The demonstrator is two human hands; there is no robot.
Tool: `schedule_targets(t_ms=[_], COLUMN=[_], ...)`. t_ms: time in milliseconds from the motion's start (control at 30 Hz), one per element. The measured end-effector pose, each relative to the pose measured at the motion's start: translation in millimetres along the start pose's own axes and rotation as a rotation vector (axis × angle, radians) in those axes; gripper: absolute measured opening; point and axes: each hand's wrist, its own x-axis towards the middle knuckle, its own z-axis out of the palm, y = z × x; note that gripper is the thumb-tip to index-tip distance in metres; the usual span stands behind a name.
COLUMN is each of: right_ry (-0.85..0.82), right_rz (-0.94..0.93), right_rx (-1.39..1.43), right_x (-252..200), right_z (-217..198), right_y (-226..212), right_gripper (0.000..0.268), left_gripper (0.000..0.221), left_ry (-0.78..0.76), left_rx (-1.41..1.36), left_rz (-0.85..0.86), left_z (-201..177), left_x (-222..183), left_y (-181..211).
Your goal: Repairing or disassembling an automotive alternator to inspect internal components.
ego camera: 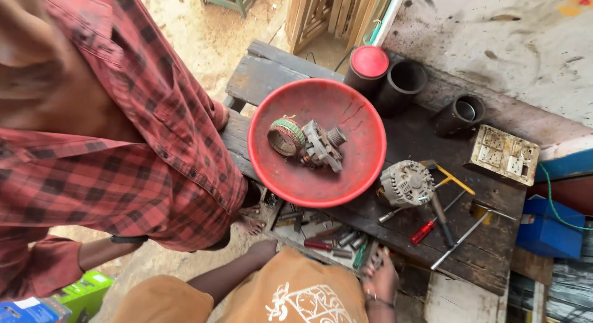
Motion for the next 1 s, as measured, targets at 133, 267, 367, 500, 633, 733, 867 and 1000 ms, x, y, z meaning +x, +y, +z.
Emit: schedule_targets(t_ms=[133, 267, 367, 500, 633, 733, 867, 1000], right_ry=[-0.169, -0.060, -0.040, -0.060, -0.058, -0.042, -0.001, 0.038], right_rz=[0.119, 0.014, -0.055, -0.083, -0.077, -0.087, -0.114, -0.114], right_rx=[0.089, -0.074, -0.146, -0.190, -0.207, -0.211, -0.193, -0.115], right_x=[9.7, -2.4, 0.0, 12.1, 17.5, 23.9, 22.9, 31.8], right_z=[26.5, 60.4, 68.3, 56.1, 39.6, 25.2, 2.6, -25.2], right_y=[-28.1, -56.4, -67.3, -65.1, -71.2, -77.1, -78.8, -78.5], right_gripper=[0.021, 0.018, 0.015, 0.013, 0.014, 0.015, 0.017, 0.019], left_gripper=[0.046, 0.042, 0.044, 0.050, 0.052, 0.054, 0.049, 0.041], left_ry=[0.006, 0.044, 0.074, 0.049, 0.087, 0.098, 0.011, -0.041], left_rx=[0.015, -0.015, -0.127, -0.225, -0.203, -0.136, 0.039, 0.136], left_rz=[0.038, 0.026, -0.055, -0.193, -0.169, -0.090, 0.127, 0.296], left_z=[-18.6, -20.4, -26.7, -12.5, -41.9, -77.2, -79.6, -81.5], left_x=[-5.4, -11.9, -19.9, -12.3, -33.1, -57.8, -43.5, -14.5], left_y=[37.0, 64.7, 88.3, 93.4, 112.9, 142.7, 158.8, 185.0])
